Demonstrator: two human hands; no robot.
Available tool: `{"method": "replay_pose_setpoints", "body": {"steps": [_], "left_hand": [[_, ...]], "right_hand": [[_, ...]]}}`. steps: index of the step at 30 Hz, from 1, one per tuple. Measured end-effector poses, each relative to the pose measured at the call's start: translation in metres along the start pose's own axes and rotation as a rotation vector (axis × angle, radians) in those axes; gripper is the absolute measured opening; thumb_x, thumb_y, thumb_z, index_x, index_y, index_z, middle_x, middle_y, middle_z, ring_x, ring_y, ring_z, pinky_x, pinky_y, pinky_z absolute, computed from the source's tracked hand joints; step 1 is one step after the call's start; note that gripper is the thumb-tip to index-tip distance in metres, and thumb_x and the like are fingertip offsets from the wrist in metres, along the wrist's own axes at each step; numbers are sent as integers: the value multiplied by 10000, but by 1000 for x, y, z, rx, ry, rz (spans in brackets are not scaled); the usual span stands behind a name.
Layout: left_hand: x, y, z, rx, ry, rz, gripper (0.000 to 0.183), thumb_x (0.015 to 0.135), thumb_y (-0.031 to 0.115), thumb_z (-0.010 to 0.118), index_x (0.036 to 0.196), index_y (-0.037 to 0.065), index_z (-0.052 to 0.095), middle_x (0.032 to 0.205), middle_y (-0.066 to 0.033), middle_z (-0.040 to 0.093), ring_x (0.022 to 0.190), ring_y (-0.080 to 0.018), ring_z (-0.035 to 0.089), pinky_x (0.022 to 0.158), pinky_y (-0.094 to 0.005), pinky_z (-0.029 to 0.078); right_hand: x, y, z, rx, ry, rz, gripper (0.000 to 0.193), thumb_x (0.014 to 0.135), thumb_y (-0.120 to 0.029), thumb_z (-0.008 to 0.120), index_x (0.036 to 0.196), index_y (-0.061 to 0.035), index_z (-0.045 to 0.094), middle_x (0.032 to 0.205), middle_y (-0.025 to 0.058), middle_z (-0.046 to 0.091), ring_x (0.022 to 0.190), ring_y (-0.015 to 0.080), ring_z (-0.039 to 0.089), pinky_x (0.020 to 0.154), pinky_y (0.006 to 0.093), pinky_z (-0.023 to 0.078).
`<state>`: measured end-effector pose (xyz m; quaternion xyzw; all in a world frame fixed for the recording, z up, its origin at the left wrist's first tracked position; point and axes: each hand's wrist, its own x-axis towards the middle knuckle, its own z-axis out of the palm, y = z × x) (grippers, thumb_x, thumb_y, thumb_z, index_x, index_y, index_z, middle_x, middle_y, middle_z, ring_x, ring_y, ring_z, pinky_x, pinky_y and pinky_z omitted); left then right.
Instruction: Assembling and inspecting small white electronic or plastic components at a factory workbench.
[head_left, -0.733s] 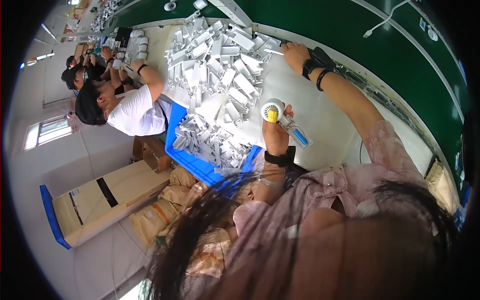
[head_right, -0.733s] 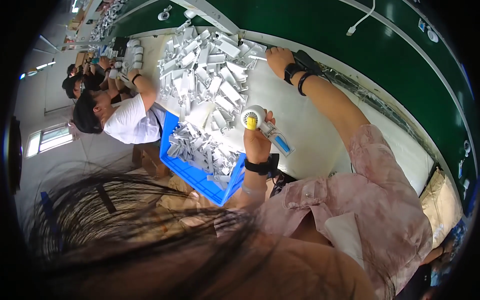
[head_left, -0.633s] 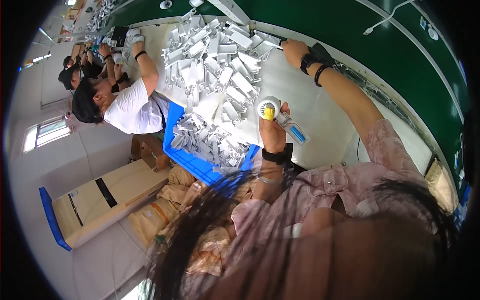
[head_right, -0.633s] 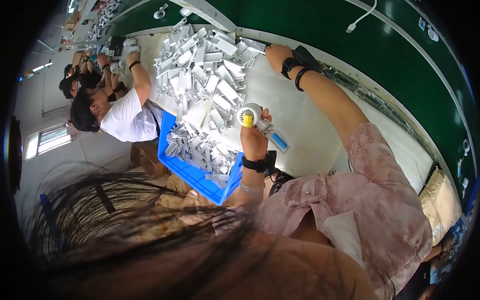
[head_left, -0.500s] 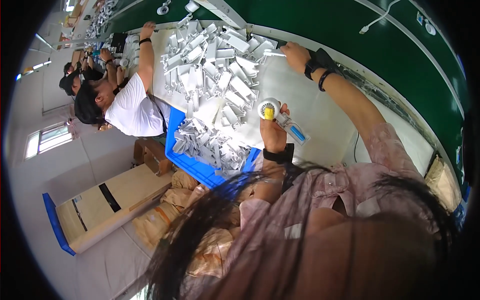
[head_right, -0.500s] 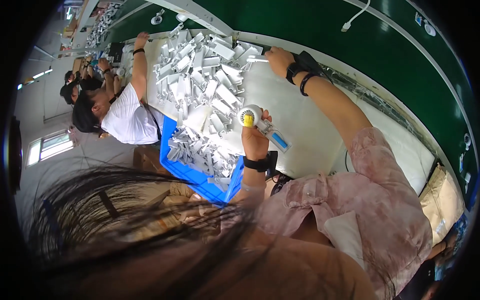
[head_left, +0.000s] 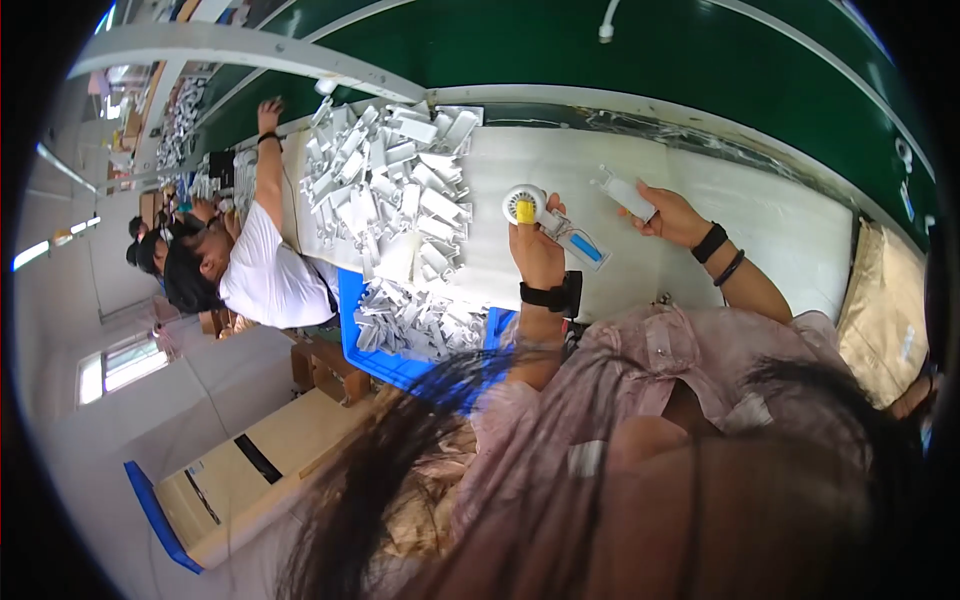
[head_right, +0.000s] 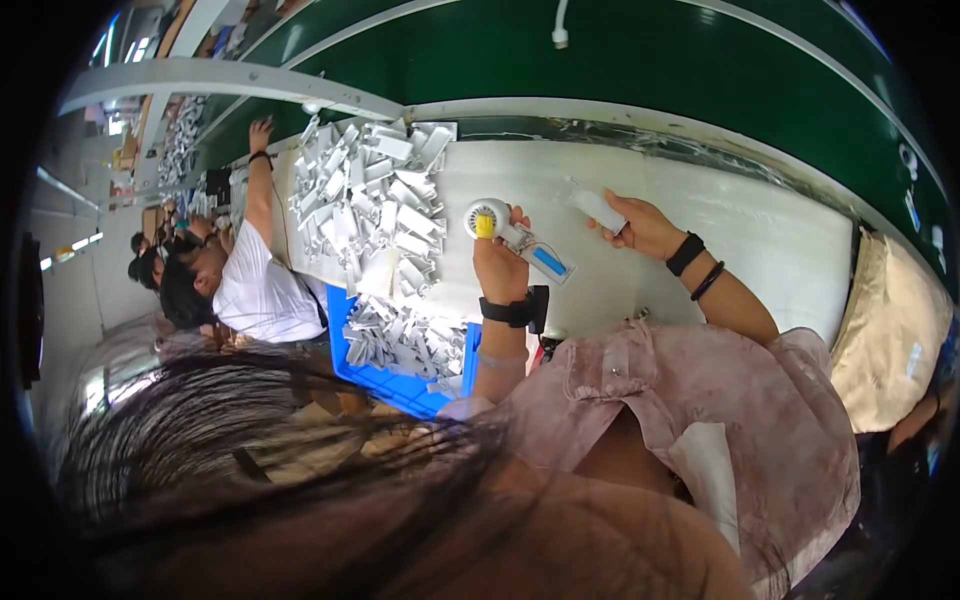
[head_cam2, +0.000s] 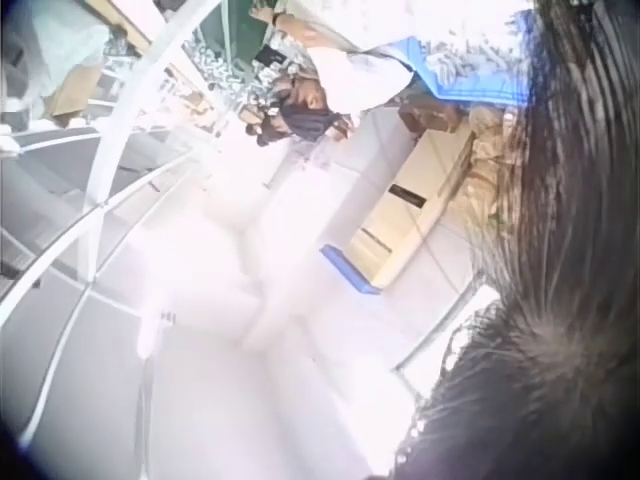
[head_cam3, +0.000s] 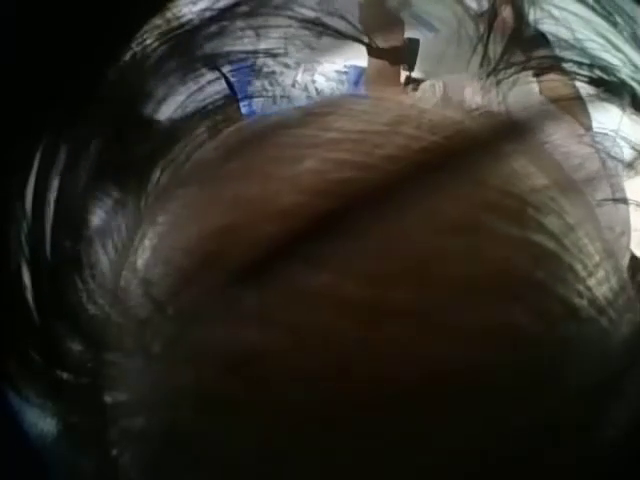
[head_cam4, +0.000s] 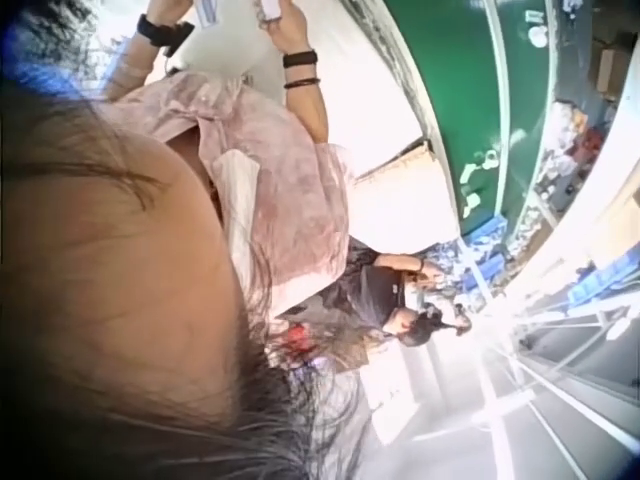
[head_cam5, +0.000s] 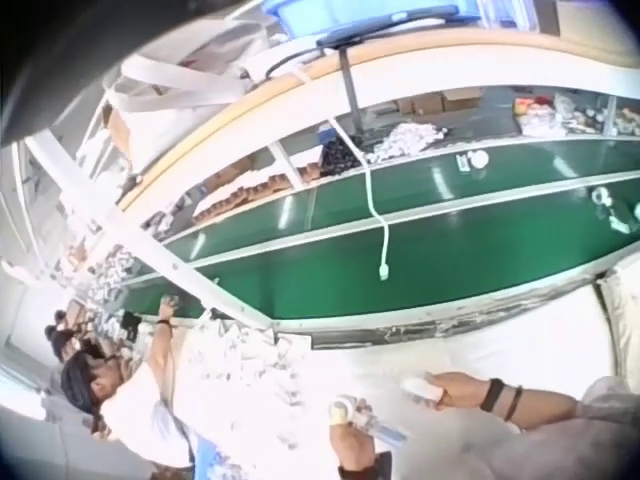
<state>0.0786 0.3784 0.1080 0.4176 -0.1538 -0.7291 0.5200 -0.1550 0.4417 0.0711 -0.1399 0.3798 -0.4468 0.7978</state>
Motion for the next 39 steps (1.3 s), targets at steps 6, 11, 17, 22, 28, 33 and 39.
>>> {"method": "replay_pose_setpoints", "body": {"steps": [6,11,17,22,28,33,39], "left_hand": [[-11,-31,53,95,-77,94,288,964,199,477,1170,-2,477,1125,-139,572,1047,-297,600,917,-439,494],[-21,-58,90,126,-191,101,280,959,177,512,1176,14,443,1128,-145,563,1026,-320,612,865,-434,518],[-39,-79,122,133,-242,86,325,935,101,542,1213,17,394,1151,-158,541,1019,-338,620,859,-414,527],[-43,-88,127,80,-271,71,389,915,23,543,1254,16,352,1167,-171,522,1020,-348,619,855,-395,535],[-52,-90,134,161,-285,152,327,933,104,563,1202,30,392,1155,-162,534,1030,-333,618,858,-417,520],[-61,-88,137,208,-343,174,472,882,-24,562,1293,13,331,1224,-167,501,1100,-306,585,909,-381,486],[-57,-90,130,519,-511,336,639,804,-144,434,1389,0,218,1278,-168,482,1191,-254,531,975,-319,423]], "right_hand": [[-85,17,29,-601,374,-605,374,999,-238,467,1294,-8,495,1092,85,561,869,138,589,748,252,479],[-120,19,56,-964,595,-887,473,861,-150,656,1281,-9,488,1165,190,525,1040,335,555,871,354,459],[-128,26,53,-949,693,-913,486,837,-140,682,1264,-16,487,1170,187,530,1038,346,566,861,365,470],[-126,25,47,-977,762,-977,476,828,-176,682,1240,-43,487,1161,195,534,989,387,585,799,398,501],[-121,26,45,-990,773,-976,482,823,-167,686,1241,-41,484,1169,196,541,1000,390,582,815,398,497],[-120,26,43,-977,758,-952,486,822,-175,696,1241,-37,493,1151,197,564,1006,389,581,826,395,493],[-122,27,38,-914,776,-900,497,824,-202,710,1241,-35,497,1141,180,585,996,354,599,812,384,493]]}}
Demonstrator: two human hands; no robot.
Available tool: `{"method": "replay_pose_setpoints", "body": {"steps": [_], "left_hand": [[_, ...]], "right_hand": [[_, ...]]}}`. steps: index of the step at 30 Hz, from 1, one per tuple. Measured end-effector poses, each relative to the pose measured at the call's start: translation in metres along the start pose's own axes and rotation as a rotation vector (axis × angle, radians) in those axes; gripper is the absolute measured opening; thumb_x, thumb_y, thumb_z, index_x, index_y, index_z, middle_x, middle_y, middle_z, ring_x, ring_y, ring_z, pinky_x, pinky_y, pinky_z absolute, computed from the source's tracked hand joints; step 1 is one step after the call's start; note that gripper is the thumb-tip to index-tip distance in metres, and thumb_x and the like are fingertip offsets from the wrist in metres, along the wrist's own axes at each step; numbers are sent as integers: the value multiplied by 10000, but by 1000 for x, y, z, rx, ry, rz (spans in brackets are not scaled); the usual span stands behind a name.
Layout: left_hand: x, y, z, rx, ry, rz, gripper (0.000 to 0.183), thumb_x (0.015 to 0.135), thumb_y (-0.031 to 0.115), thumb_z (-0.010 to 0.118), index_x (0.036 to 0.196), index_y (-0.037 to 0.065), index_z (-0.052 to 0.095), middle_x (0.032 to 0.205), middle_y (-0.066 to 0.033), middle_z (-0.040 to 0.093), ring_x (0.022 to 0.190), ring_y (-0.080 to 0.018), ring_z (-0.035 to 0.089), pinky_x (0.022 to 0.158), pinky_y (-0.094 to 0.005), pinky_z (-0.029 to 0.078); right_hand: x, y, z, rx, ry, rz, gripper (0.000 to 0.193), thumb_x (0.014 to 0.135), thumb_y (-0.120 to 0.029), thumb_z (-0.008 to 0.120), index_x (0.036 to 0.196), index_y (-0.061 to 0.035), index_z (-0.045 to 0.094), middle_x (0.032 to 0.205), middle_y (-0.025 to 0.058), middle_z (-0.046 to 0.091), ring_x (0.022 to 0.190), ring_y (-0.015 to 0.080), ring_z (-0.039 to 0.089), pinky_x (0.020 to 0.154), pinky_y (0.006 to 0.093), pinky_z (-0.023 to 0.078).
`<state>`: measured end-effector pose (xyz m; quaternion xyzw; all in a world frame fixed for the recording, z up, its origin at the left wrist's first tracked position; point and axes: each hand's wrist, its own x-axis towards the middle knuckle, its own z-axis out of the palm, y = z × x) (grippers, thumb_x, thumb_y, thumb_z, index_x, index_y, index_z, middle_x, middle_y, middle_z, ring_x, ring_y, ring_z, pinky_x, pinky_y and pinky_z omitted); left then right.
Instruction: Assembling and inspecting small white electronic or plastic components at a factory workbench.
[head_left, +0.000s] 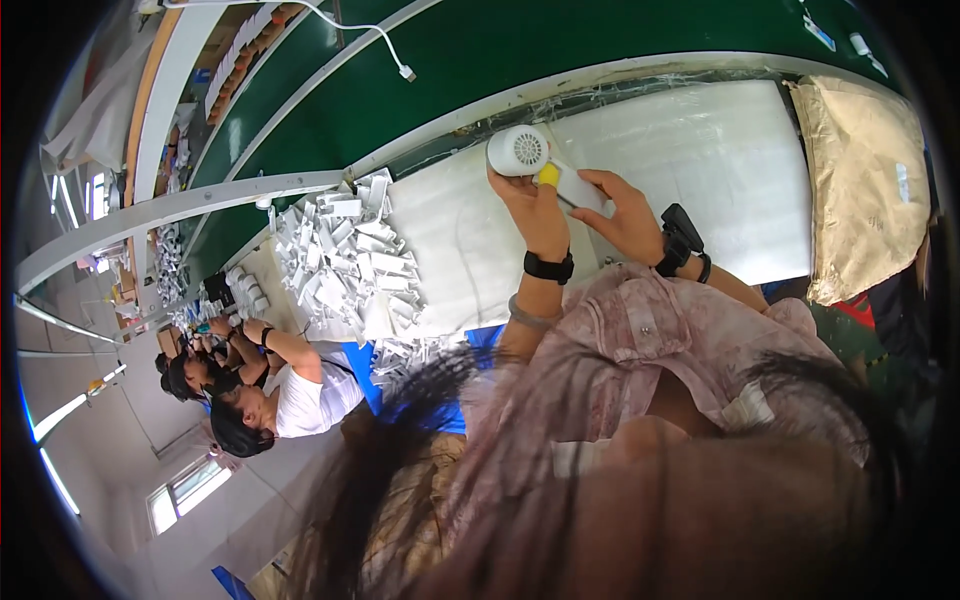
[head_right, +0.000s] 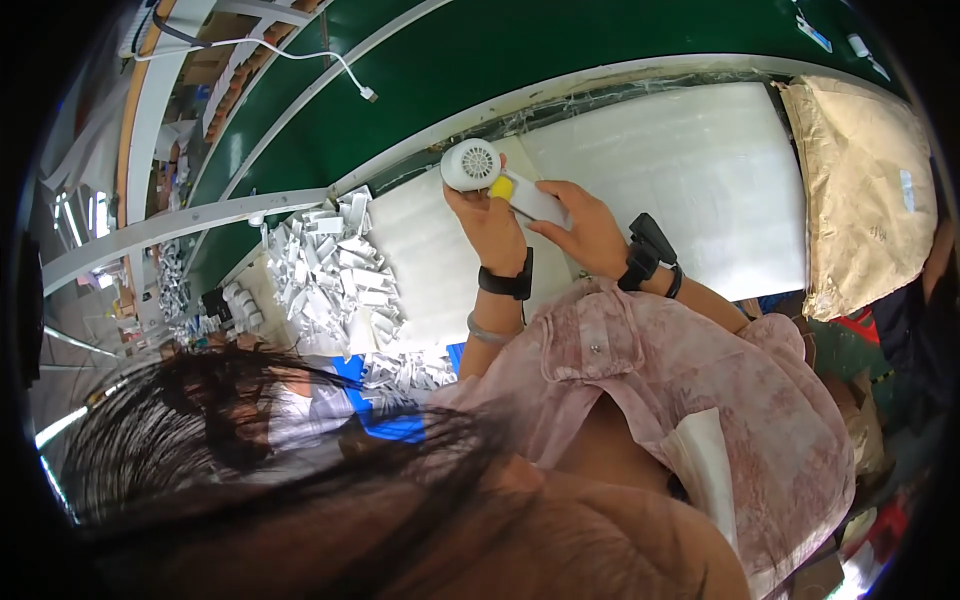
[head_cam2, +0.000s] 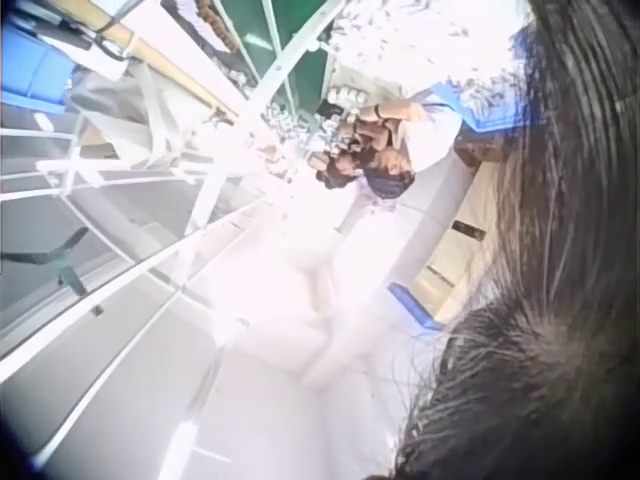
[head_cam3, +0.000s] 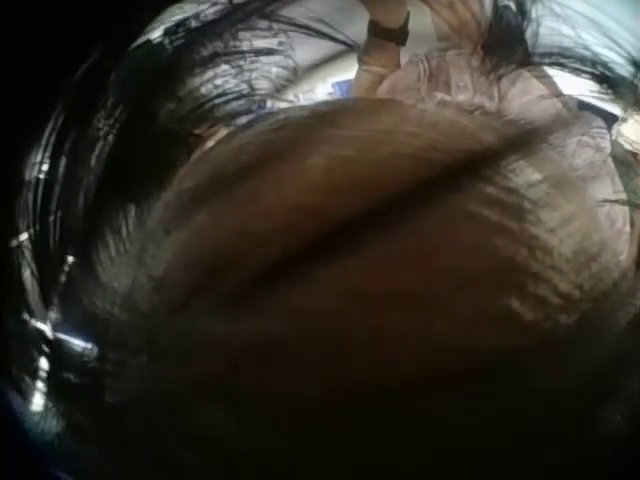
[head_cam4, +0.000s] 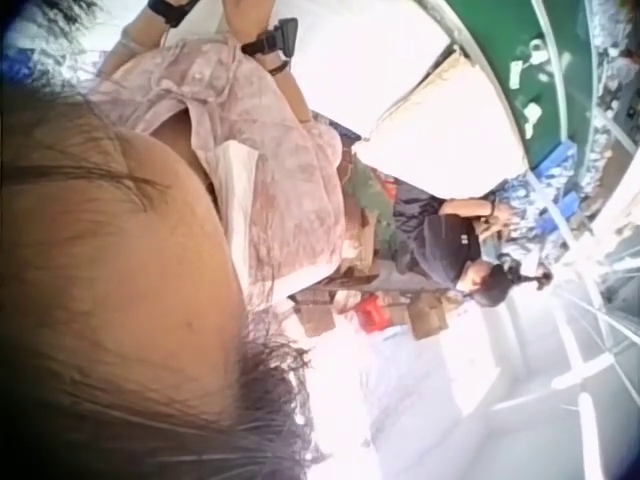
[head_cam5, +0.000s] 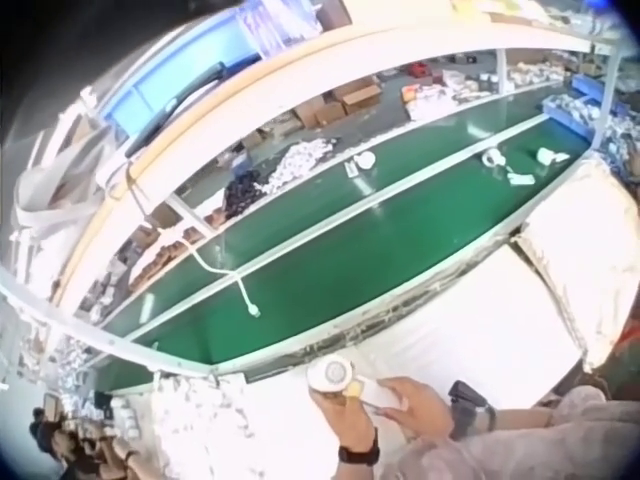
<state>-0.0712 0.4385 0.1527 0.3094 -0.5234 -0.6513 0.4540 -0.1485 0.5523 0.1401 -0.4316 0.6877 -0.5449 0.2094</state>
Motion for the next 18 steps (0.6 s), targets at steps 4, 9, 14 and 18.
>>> {"method": "replay_pose_setpoints", "body": {"steps": [4,9,14,18], "left_hand": [[0,9,2,-17,-1,-49,616,819,-129,416,1390,1,224,1285,-176,480,1186,-256,533,973,-323,425],[0,5,-1,-149,-12,-156,569,861,-102,432,1387,17,249,1294,-184,482,1183,-263,534,974,-328,433],[-1,-1,-6,-218,-19,-210,556,881,-89,467,1385,30,264,1313,-186,476,1198,-270,525,982,-358,438],[4,-2,-4,-240,-21,-222,568,874,-78,460,1388,25,241,1269,-185,518,1144,-229,548,958,-314,419]], "right_hand": [[16,17,-14,477,-358,459,458,893,-288,650,1216,-1,500,1028,169,644,841,241,676,722,319,552],[8,25,-17,963,-521,739,450,937,-351,582,1171,28,512,900,165,676,665,177,696,624,273,589],[7,22,-16,943,-501,755,430,921,-348,607,1135,17,528,820,141,686,598,173,684,568,253,577],[5,24,-15,936,-491,759,423,915,-352,614,1114,12,534,814,131,687,587,170,680,566,255,576]]}}
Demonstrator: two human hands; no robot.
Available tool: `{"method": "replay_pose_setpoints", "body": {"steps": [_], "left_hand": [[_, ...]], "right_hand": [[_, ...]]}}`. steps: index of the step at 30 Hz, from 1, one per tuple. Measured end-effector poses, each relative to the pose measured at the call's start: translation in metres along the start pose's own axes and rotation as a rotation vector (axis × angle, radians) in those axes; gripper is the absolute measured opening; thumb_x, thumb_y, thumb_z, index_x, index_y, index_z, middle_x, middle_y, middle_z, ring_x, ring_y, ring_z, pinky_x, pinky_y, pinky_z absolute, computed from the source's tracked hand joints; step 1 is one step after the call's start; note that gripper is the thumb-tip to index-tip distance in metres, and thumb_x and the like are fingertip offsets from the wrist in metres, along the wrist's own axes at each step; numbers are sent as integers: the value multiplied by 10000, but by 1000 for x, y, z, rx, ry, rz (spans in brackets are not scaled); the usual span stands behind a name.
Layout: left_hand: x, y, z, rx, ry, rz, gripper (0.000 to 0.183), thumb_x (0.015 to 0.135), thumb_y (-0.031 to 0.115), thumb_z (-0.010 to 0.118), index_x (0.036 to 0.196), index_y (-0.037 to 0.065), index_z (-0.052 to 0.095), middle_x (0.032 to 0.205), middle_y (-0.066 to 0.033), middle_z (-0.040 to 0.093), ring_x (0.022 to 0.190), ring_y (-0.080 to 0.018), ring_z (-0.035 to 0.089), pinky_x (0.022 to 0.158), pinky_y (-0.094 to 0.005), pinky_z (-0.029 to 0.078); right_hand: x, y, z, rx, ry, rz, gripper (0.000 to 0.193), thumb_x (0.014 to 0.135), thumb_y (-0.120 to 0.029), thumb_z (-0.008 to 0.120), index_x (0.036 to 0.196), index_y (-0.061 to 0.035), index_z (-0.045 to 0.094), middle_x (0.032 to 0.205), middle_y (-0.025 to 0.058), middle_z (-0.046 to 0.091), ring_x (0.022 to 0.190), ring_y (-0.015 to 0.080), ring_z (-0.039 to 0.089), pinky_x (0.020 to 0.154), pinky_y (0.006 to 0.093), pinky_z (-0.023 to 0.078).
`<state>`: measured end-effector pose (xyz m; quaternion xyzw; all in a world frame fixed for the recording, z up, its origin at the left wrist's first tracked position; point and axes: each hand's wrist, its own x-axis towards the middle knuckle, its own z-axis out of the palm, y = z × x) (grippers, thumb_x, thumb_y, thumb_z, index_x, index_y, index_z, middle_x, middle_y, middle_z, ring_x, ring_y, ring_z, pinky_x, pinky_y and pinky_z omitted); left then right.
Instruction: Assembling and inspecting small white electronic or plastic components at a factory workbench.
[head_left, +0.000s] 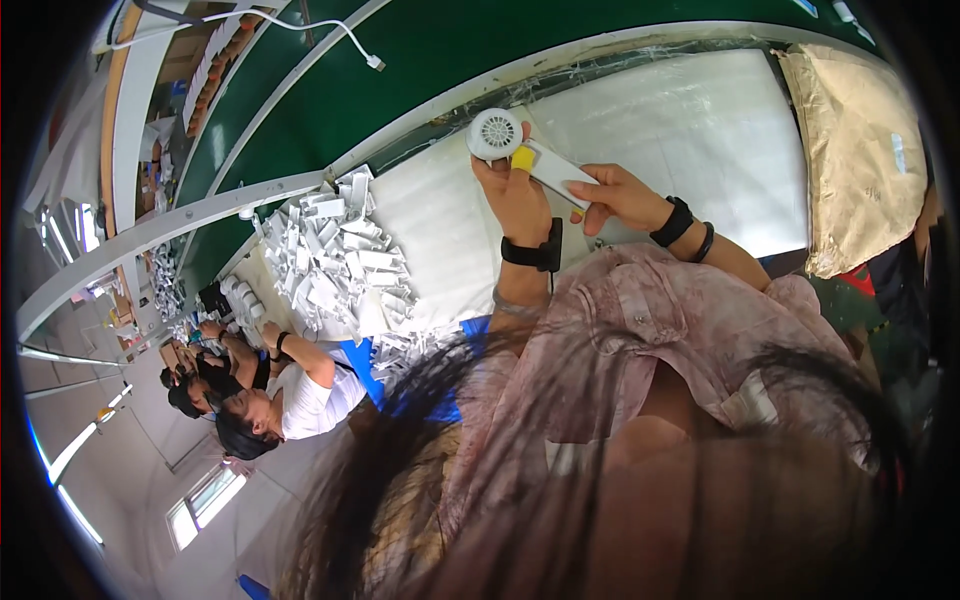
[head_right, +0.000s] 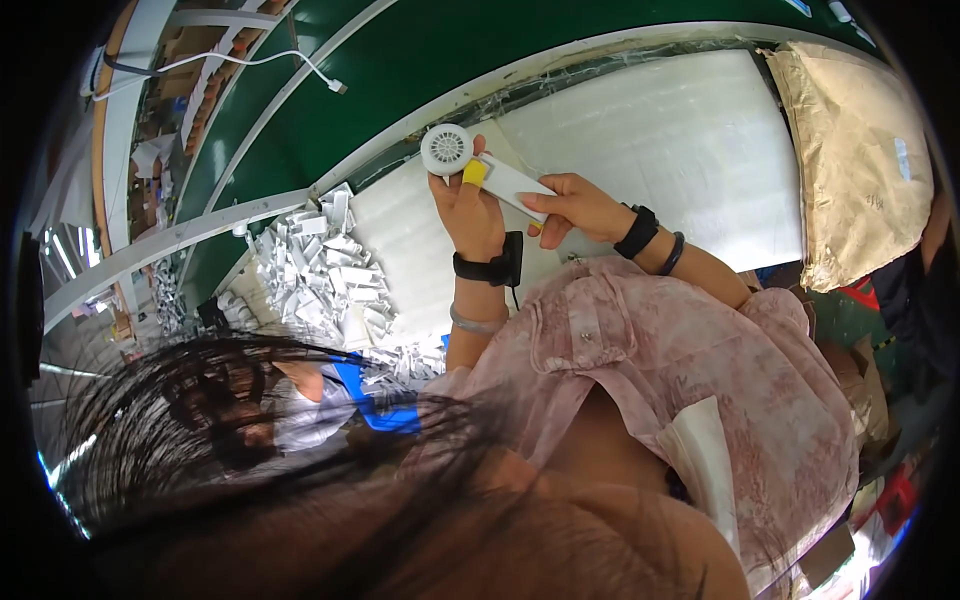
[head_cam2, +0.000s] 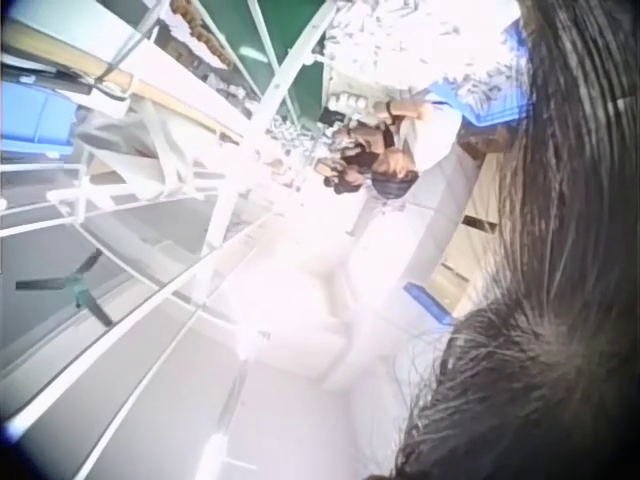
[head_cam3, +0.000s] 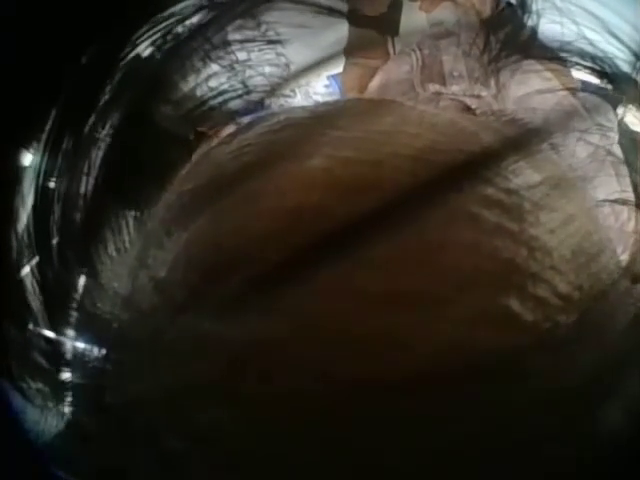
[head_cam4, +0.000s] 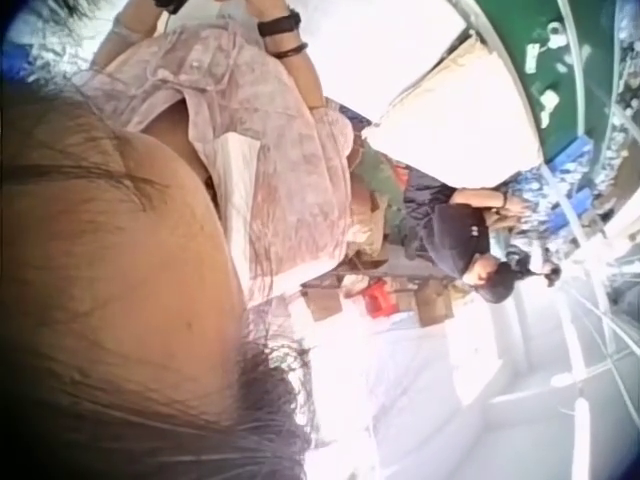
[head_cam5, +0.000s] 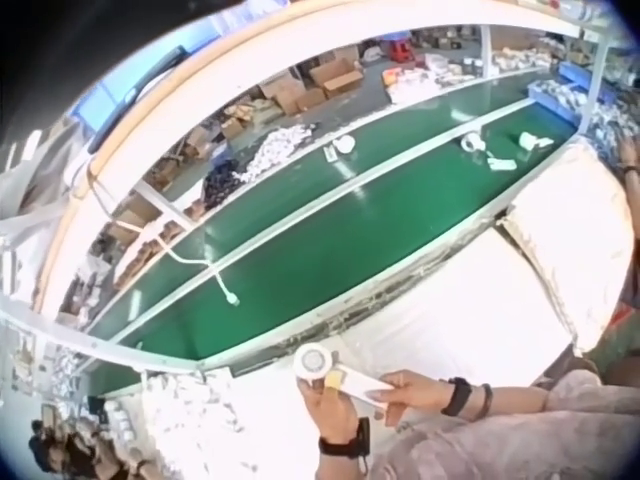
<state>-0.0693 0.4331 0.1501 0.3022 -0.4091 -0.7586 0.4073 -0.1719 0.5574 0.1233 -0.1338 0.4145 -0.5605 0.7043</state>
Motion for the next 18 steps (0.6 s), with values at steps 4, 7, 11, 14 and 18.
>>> {"method": "replay_pose_setpoints", "body": {"steps": [4,7,11,14,18], "left_hand": [[1,2,5,-3,1,-44,543,886,-61,471,1379,19,256,1279,-195,515,1146,-246,550,950,-327,433],[5,-2,0,-85,-40,-131,495,905,-31,484,1361,15,295,1289,-201,509,1163,-285,545,935,-353,456],[8,-9,-6,-141,-34,-285,458,931,12,491,1357,16,323,1282,-200,508,1179,-333,533,956,-413,474],[8,-10,-2,-172,-27,-326,459,940,31,494,1365,22,320,1273,-192,510,1181,-338,531,975,-442,472],[10,-11,5,-154,-71,-310,459,946,44,499,1368,37,320,1285,-179,504,1191,-327,525,970,-460,476]], "right_hand": [[1,0,6,-8,34,-13,413,935,-329,588,1167,6,516,835,120,685,613,163,682,585,253,574],[1,2,6,7,38,-54,426,942,-363,569,1151,1,499,890,142,679,679,189,695,612,274,582],[1,1,-1,147,-45,-42,454,982,-389,473,1212,2,448,970,168,657,737,232,699,639,301,589],[-3,-8,3,247,-89,-59,474,998,-406,418,1255,-8,420,920,151,646,687,231,684,635,325,590],[-3,-4,-5,252,-78,-48,498,993,-419,430,1280,-13,398,845,116,618,589,183,635,620,326,584]]}}
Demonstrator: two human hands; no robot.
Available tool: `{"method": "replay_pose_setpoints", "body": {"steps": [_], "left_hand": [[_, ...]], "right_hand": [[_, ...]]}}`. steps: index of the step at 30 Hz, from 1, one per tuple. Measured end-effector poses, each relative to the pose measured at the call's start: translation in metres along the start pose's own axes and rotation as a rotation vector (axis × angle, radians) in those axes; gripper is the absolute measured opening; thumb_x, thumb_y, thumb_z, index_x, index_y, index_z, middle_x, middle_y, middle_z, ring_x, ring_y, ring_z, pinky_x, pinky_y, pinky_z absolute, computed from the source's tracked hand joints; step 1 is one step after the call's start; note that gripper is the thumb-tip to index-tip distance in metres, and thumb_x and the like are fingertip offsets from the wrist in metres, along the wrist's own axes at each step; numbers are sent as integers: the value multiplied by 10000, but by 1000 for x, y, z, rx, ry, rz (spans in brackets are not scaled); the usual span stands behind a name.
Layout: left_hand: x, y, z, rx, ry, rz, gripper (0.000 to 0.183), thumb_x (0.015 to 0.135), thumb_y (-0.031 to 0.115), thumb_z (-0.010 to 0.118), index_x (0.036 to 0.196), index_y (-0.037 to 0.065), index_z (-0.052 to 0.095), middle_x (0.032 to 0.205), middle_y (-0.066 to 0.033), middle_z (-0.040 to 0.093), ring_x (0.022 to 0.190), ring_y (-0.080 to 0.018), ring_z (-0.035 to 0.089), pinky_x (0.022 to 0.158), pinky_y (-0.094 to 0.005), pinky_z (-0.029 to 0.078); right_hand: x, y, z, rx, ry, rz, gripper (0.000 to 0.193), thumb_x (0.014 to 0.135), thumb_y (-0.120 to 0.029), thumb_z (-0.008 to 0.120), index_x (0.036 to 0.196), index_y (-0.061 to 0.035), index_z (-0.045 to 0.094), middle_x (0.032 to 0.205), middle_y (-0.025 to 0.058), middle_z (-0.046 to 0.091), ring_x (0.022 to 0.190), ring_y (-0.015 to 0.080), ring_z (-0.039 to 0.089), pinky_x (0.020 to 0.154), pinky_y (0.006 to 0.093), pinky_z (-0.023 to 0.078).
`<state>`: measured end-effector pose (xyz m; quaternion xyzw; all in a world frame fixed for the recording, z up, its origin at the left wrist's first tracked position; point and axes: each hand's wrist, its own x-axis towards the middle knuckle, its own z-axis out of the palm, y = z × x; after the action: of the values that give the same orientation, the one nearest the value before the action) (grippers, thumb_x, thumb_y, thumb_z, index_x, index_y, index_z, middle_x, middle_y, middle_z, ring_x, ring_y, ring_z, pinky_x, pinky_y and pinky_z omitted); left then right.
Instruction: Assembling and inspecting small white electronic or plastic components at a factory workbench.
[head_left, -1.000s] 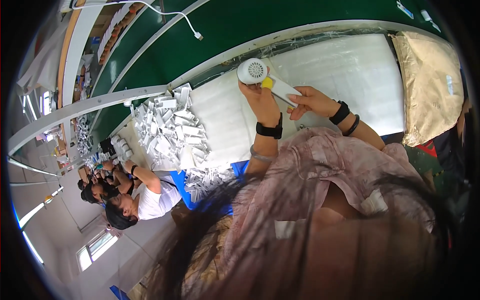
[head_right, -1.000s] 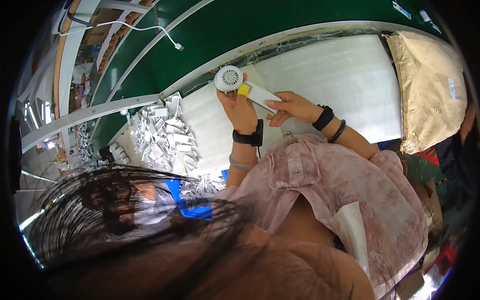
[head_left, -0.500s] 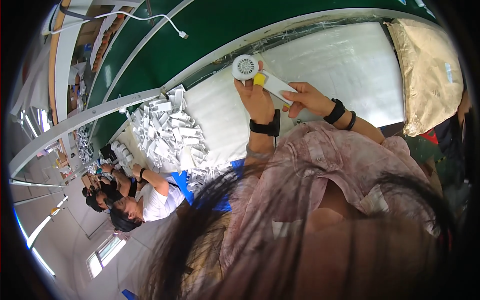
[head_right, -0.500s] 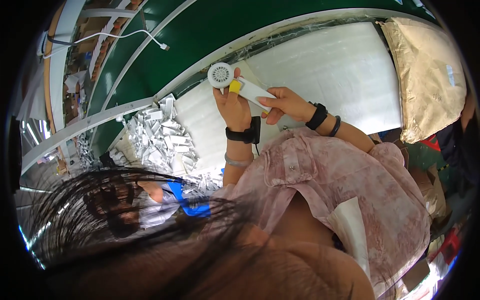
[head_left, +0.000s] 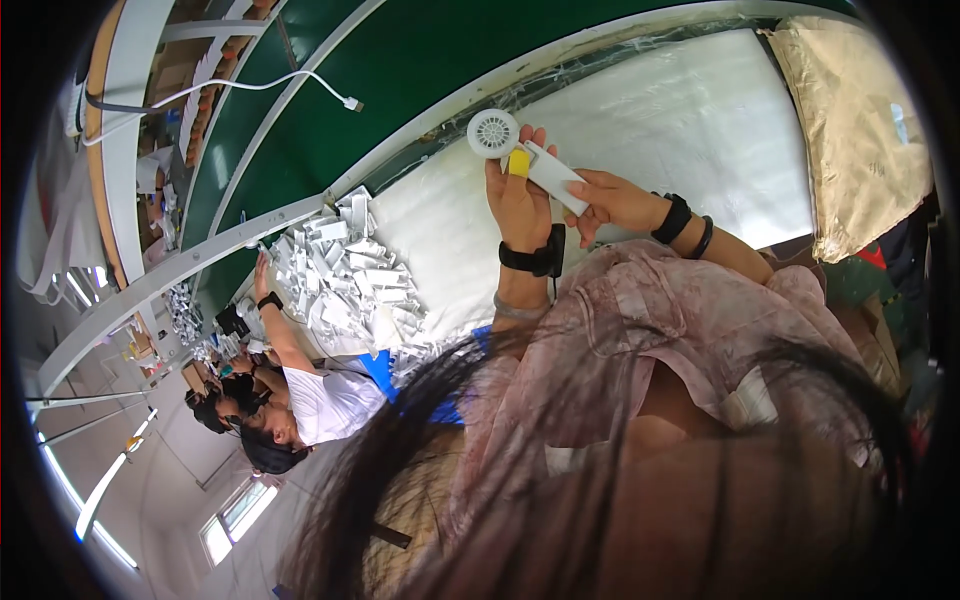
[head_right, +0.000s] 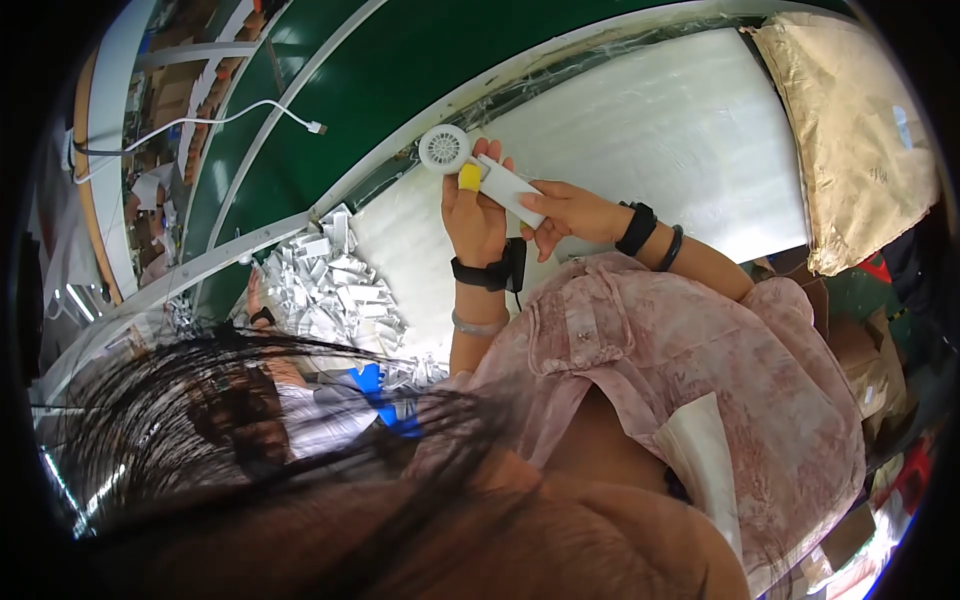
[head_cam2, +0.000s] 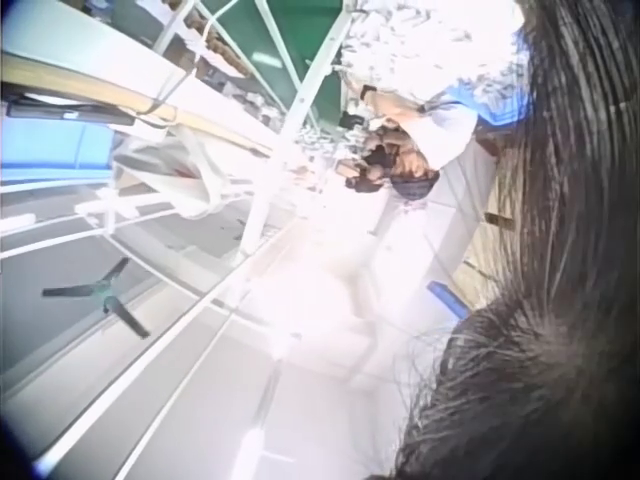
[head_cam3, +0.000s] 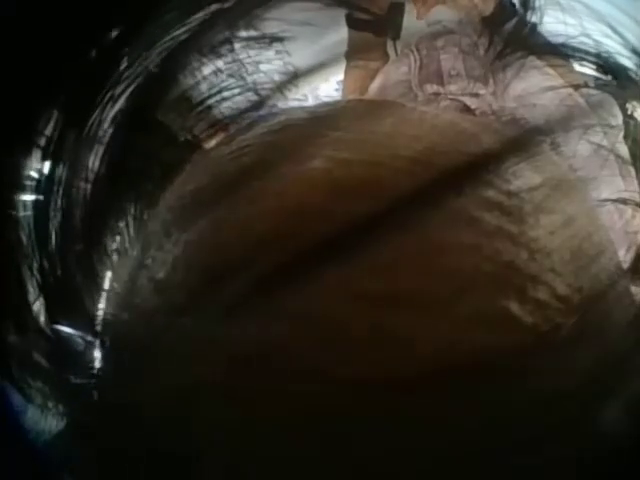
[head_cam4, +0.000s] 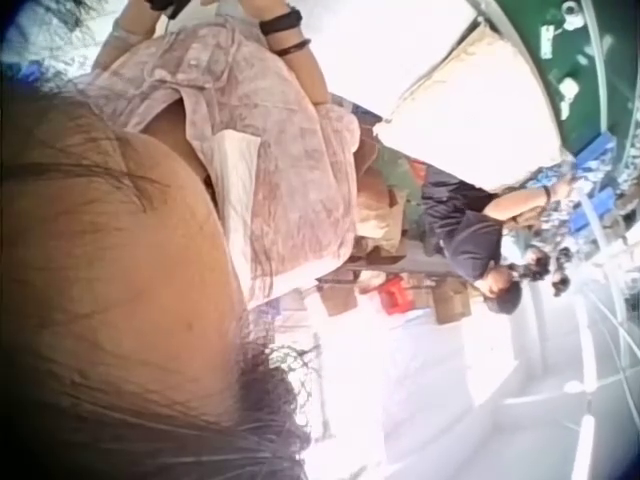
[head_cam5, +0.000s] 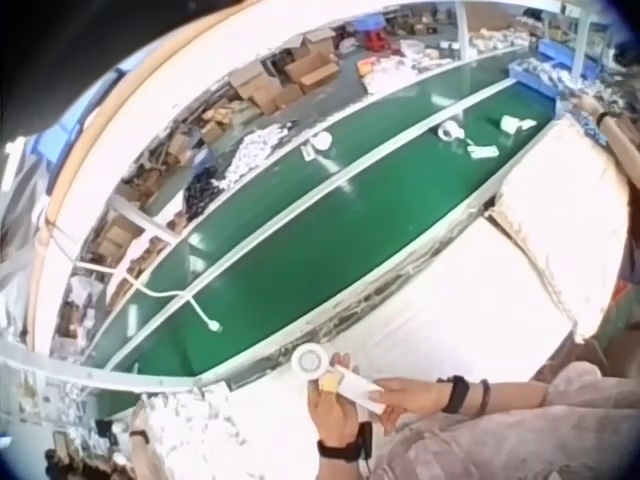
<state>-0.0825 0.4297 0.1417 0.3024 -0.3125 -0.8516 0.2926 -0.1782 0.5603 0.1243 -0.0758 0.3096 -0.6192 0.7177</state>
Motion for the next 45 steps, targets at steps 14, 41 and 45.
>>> {"method": "replay_pose_setpoints", "body": {"steps": [14,41,45], "left_hand": [[-2,-8,-2,131,158,157,498,902,-44,438,1350,95,272,1228,-139,461,1105,-279,535,912,-488,499],[-24,-25,5,330,221,331,517,865,-77,373,1336,84,230,1226,-142,449,1074,-244,531,871,-451,526],[-23,-24,6,401,197,381,563,818,-86,337,1345,81,233,1260,-147,437,1095,-260,526,877,-460,525]], "right_hand": [[-9,2,10,-1522,458,-506,493,793,-302,724,1155,-39,517,1019,143,566,893,336,602,708,396,507],[-7,-8,18,-1659,397,-566,406,720,-247,734,1028,-37,573,921,124,512,812,318,585,677,403,500],[-1,-2,18,-1653,393,-560,417,729,-246,732,1039,-31,554,920,126,517,830,326,590,681,408,502]]}}
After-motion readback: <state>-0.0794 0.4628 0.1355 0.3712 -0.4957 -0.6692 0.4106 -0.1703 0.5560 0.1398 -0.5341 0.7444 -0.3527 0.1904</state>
